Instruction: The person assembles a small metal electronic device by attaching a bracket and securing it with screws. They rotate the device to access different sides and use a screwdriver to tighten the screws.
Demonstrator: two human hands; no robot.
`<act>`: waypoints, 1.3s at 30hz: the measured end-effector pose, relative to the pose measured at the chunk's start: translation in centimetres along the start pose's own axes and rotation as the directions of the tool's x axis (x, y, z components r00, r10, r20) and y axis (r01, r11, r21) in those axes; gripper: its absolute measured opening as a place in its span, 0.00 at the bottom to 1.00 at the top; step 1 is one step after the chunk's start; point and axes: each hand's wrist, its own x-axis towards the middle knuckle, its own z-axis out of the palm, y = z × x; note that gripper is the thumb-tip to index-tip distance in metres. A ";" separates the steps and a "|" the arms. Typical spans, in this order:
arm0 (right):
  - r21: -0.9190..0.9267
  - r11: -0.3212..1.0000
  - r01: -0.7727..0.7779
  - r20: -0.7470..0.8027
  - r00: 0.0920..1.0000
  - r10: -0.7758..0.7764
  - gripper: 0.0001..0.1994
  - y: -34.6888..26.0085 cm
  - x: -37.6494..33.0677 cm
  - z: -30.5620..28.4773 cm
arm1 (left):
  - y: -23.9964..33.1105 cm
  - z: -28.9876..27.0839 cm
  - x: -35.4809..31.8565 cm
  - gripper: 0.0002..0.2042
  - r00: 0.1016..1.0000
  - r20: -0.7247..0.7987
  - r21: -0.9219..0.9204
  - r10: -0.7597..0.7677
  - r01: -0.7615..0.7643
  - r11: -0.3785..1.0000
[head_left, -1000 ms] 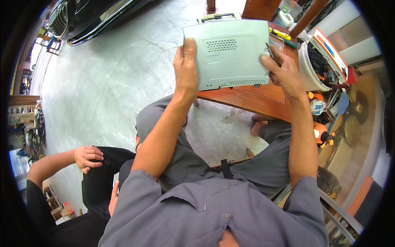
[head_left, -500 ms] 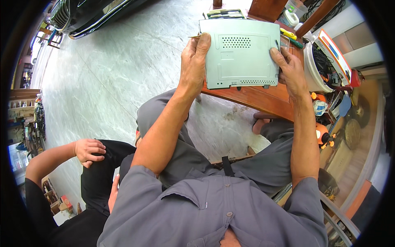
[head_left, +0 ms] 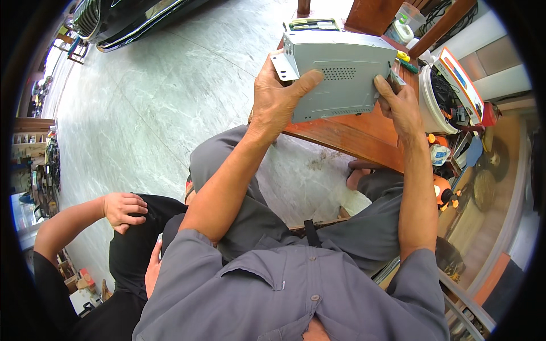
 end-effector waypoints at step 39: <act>-0.225 0.868 0.442 -0.004 0.891 -0.454 0.36 -2.9 -1.7 -1.4 | 1.3 0.8 1.8 0.35 0.744 0.440 0.604 0.503 -0.660 0.447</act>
